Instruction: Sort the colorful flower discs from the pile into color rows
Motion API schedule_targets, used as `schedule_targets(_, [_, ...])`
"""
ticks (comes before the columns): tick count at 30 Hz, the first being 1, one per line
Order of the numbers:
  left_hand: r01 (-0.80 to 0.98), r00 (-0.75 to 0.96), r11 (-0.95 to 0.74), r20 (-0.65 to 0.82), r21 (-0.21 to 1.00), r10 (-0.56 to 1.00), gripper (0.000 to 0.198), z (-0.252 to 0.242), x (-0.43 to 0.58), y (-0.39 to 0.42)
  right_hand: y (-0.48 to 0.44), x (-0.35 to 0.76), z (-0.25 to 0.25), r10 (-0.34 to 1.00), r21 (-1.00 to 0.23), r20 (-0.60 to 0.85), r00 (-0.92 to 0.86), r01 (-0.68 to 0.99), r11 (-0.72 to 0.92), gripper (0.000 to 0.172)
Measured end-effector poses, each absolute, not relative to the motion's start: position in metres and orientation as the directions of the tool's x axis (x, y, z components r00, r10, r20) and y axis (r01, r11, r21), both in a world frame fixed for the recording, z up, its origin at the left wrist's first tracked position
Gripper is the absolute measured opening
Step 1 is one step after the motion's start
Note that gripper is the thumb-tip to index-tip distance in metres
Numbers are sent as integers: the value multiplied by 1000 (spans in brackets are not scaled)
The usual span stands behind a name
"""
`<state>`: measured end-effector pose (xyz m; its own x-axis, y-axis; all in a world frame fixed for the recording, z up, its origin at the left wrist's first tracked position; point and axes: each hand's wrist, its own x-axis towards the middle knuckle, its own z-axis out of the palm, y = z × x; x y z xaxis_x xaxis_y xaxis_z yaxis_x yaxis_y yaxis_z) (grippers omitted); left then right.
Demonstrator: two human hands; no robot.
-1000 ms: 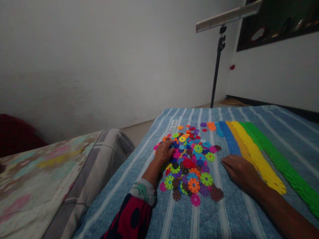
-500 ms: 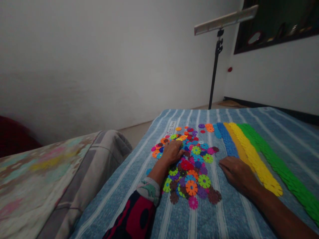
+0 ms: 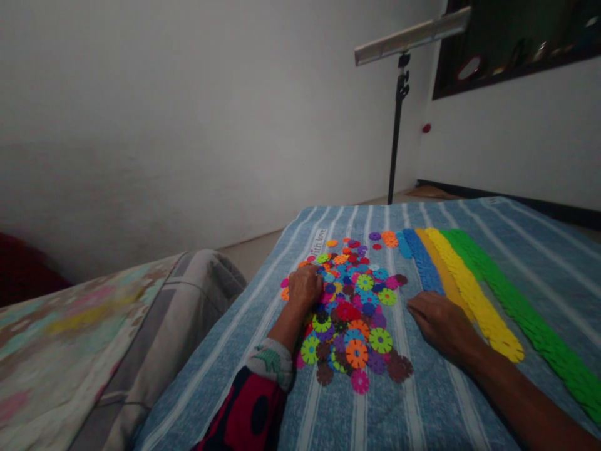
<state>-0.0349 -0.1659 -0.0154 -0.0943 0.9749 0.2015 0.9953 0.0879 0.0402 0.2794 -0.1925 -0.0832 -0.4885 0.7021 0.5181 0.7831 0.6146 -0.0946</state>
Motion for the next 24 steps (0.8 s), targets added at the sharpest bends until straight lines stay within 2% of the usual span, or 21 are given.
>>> schedule_targets(4, [989, -132, 115, 211, 94, 968, 28, -14, -40, -165, -192, 279, -85, 699, -94, 523, -488, 782, 616, 28])
schedule_targets(9, [990, -24, 4, 141, 142, 990, 27, -13, -41, -162, -192, 279, -86, 697, -100, 527, -486, 779, 619, 28])
schedule_targets(13, [986, 11, -35, 147, 163, 989, 26, -12, -40, -163, -193, 279, -86, 705, -106, 523, -479, 784, 611, 29])
schedule_targets(24, [986, 39, -64, 164, 152, 986, 34, -18, -32, -162, -193, 279, -83, 710, -114, 517, -478, 783, 611, 25])
